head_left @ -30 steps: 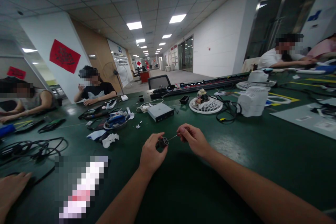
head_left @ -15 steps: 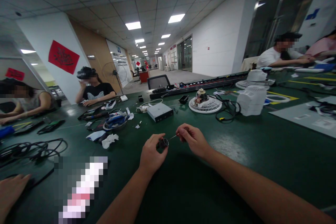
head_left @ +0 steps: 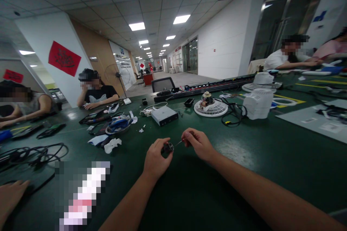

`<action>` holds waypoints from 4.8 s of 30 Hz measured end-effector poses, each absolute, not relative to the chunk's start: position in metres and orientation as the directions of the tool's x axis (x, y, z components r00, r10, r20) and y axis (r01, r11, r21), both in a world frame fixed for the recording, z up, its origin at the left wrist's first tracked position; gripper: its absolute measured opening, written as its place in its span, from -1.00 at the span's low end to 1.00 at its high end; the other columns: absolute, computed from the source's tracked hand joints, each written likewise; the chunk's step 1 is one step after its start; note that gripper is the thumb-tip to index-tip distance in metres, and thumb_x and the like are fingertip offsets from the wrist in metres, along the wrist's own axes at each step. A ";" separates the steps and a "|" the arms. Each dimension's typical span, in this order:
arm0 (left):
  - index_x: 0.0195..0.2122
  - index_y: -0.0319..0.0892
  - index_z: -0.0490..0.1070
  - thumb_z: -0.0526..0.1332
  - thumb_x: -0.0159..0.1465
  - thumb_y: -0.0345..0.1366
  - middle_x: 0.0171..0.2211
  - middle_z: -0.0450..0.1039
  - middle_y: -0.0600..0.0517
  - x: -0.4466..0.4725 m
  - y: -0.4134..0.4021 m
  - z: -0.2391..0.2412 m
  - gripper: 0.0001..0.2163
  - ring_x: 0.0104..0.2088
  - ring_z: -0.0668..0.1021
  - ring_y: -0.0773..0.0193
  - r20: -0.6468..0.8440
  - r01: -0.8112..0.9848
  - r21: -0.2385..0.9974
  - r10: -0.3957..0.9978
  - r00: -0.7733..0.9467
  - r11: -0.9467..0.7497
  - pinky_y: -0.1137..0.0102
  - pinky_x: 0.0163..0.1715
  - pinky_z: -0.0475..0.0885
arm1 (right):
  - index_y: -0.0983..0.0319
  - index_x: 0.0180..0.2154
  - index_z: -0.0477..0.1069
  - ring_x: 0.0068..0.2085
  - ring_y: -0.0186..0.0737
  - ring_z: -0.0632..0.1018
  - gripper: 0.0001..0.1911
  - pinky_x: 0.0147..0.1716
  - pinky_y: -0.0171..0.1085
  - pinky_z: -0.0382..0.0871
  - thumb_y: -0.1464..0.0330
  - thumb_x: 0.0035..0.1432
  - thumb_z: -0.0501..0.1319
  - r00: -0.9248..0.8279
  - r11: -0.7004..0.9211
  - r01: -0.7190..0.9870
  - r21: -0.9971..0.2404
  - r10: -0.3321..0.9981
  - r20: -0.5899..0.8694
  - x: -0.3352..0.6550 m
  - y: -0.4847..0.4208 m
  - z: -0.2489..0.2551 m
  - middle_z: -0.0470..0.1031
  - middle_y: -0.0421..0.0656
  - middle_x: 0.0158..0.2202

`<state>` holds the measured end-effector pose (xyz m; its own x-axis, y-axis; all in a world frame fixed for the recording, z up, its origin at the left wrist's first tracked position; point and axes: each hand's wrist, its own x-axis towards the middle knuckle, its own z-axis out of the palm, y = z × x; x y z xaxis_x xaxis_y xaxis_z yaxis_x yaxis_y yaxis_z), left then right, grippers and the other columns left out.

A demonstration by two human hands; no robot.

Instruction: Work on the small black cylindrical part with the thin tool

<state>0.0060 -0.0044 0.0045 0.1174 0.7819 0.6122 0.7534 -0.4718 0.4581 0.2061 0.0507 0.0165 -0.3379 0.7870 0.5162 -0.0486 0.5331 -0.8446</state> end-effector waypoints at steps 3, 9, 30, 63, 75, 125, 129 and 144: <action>0.01 -0.10 0.40 0.29 0.15 -0.47 -0.16 0.50 -0.01 0.006 -0.004 0.004 -0.62 -0.17 0.58 0.14 0.622 0.747 0.460 0.775 0.115 -0.480 0.20 -0.13 0.53 | 0.24 -0.31 0.44 -0.45 -0.28 0.48 -0.64 -0.43 -0.31 0.35 0.10 0.33 0.11 -0.341 0.536 -0.063 -0.842 0.781 0.523 0.206 0.051 0.015 0.43 -0.21 -0.49; 0.02 -0.08 0.40 0.29 0.15 -0.45 -0.16 0.50 0.00 0.006 -0.004 0.002 -0.61 -0.17 0.59 0.13 0.612 0.756 0.463 0.784 0.104 -0.462 0.20 -0.14 0.53 | 0.24 -0.32 0.43 -0.47 -0.29 0.47 -0.63 -0.44 -0.31 0.33 0.10 0.35 0.09 -0.351 0.549 -0.025 -0.835 0.778 0.522 0.206 0.050 0.015 0.42 -0.22 -0.51; 0.03 -0.07 0.41 0.30 0.13 -0.46 -0.17 0.52 0.01 0.004 -0.003 0.002 -0.59 -0.23 0.58 0.16 0.567 0.798 0.420 0.812 0.142 -0.433 0.23 -0.19 0.52 | 0.23 -0.35 0.42 -0.47 -0.28 0.48 -0.61 -0.41 -0.32 0.32 0.09 0.36 0.07 -0.330 0.561 0.051 -0.826 0.790 0.517 0.202 0.050 0.017 0.46 -0.21 -0.50; 0.04 -0.08 0.42 0.31 0.12 -0.45 -0.16 0.54 0.00 0.003 -0.003 0.001 -0.57 -0.22 0.60 0.13 0.543 0.824 0.412 0.831 0.121 -0.390 0.22 -0.19 0.51 | 0.22 -0.31 0.52 -0.24 -0.03 0.48 -0.69 -0.30 -0.19 0.31 0.15 0.00 0.45 -0.524 0.634 0.690 -0.349 0.770 0.364 0.213 0.061 0.018 0.53 -0.06 -0.33; 0.03 -0.08 0.42 0.30 0.13 -0.44 -0.18 0.54 0.00 0.003 -0.004 0.003 -0.59 -0.23 0.60 0.12 0.574 0.808 0.405 0.807 0.139 -0.427 0.21 -0.20 0.53 | 0.21 -0.22 0.57 -0.29 -0.15 0.53 -0.81 -0.28 -0.24 0.36 0.49 0.08 0.29 -0.536 0.689 0.583 -0.430 0.724 0.433 0.208 0.052 0.023 0.57 -0.11 -0.35; 0.03 -0.13 0.39 0.31 0.16 -0.45 -0.15 0.53 -0.05 0.008 -0.010 0.007 -0.61 -0.15 0.59 0.15 0.742 0.658 0.301 0.603 0.293 -0.690 0.26 -0.14 0.55 | 0.24 -0.31 0.53 -0.22 -0.19 0.46 -0.98 -0.22 -0.25 0.33 0.45 0.16 0.34 -0.653 0.878 0.332 -0.345 0.478 0.587 0.203 0.044 0.029 0.52 -0.14 -0.32; 0.02 -0.13 0.39 0.32 0.16 -0.45 -0.14 0.55 -0.05 0.009 -0.011 0.007 -0.62 -0.15 0.59 0.14 0.720 0.671 0.263 0.604 0.342 -0.694 0.23 -0.14 0.54 | 0.22 -0.32 0.55 -0.22 -0.20 0.47 -0.95 -0.22 -0.26 0.32 0.43 0.13 0.38 -0.696 0.861 0.340 -0.379 0.501 0.514 0.210 0.050 0.029 0.52 -0.17 -0.33; 0.05 -0.13 0.36 0.30 0.16 -0.46 -0.11 0.53 -0.06 0.006 -0.011 0.008 -0.59 -0.13 0.59 0.14 0.665 0.667 0.354 0.678 0.313 -0.655 0.21 -0.11 0.53 | 0.24 -0.37 0.50 -0.27 -0.17 0.45 -0.91 -0.28 -0.24 0.27 0.36 0.15 0.37 -0.611 0.807 0.499 -0.314 0.585 0.533 0.206 0.044 0.026 0.52 -0.16 -0.40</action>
